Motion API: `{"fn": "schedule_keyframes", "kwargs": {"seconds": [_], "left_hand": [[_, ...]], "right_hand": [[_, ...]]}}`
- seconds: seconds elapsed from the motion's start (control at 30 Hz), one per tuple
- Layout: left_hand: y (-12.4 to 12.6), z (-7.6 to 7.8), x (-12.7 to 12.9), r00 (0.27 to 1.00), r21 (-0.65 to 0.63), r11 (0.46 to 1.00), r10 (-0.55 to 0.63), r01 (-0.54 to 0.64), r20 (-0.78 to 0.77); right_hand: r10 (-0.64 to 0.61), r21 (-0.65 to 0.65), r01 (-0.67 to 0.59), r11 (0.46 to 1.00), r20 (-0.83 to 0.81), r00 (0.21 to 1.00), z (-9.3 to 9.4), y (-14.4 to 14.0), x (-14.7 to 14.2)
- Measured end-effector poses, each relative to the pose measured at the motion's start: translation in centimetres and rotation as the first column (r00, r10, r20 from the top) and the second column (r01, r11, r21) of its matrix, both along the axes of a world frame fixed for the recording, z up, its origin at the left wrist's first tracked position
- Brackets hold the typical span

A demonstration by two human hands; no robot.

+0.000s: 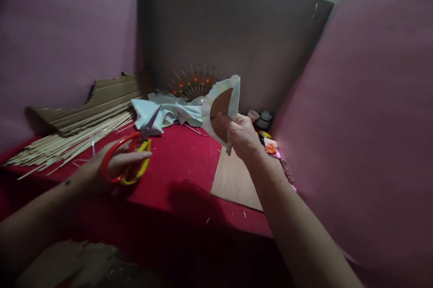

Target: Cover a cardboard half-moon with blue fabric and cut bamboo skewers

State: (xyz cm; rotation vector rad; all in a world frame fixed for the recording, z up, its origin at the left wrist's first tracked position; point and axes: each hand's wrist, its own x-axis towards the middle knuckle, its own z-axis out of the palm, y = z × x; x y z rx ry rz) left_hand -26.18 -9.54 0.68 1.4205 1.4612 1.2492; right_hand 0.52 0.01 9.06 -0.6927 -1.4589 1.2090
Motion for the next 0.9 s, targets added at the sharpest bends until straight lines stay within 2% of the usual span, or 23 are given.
{"fn": "schedule_keyframes", "kwargs": {"seconds": [0.03, 0.1, 0.13, 0.23, 0.3, 0.4, 0.5, 0.63, 0.77, 0.9], "left_hand": [[-0.5, -0.2, 1.5, 0.995, -0.035, 0.997, -0.072, 0.075, 0.061], [-1.5, -0.5, 4.5, 0.893, -0.021, 0.955, -0.268, 0.295, 0.361], [-2.0, -0.6, 5.9, 0.829, 0.023, 0.941, -0.31, 0.339, 0.466], [-3.6, -0.5, 9.5, 0.648, 0.062, 0.881, -0.39, 0.469, 0.654], [-4.6, -0.4, 11.4, 0.6, 0.054, 0.87, -0.382, 0.49, 0.702], [-5.5, -0.4, 13.5, 0.634, 0.002, 0.883, -0.339, 0.47, 0.695], [-5.2, -0.6, 14.7, 0.687, -0.024, 0.92, -0.273, 0.39, 0.674], [-3.9, -1.3, 15.1, 0.741, -0.009, 0.954, -0.227, 0.3, 0.632], [-2.9, -1.9, 15.3, 0.804, -0.012, 0.98, -0.154, 0.196, 0.575], [-2.4, -1.7, 15.4, 0.823, -0.054, 0.989, -0.084, 0.138, 0.562]], "right_hand": [[-0.011, 0.023, 0.011, 1.0, -0.006, 1.0, 0.3, 0.0, -0.3], [-0.036, 0.065, 0.038, 0.997, -0.032, 0.999, 0.8, -0.1, -0.9], [-0.052, 0.078, 0.055, 0.995, -0.047, 0.998, 1.0, -0.2, -1.3], [-0.093, 0.093, 0.102, 0.99, -0.094, 0.991, 1.2, -0.8, -2.5], [-0.106, 0.106, 0.119, 0.987, -0.115, 0.988, 1.0, -1.2, -3.2], [-0.141, 0.126, 0.157, 0.979, -0.125, 0.982, 0.5, -1.7, -4.1], [-0.184, 0.129, 0.199, 0.972, -0.12, 0.976, 0.1, -2.0, -4.7], [-0.19, 0.075, 0.203, 0.976, -0.148, 0.971, -0.5, -2.3, -5.4], [-0.257, 0.002, 0.261, 0.965, -0.157, 0.953, -0.6, -2.9, -6.0], [-0.314, -0.027, 0.313, 0.949, -0.101, 0.944, -0.6, -3.5, -6.3]]}}
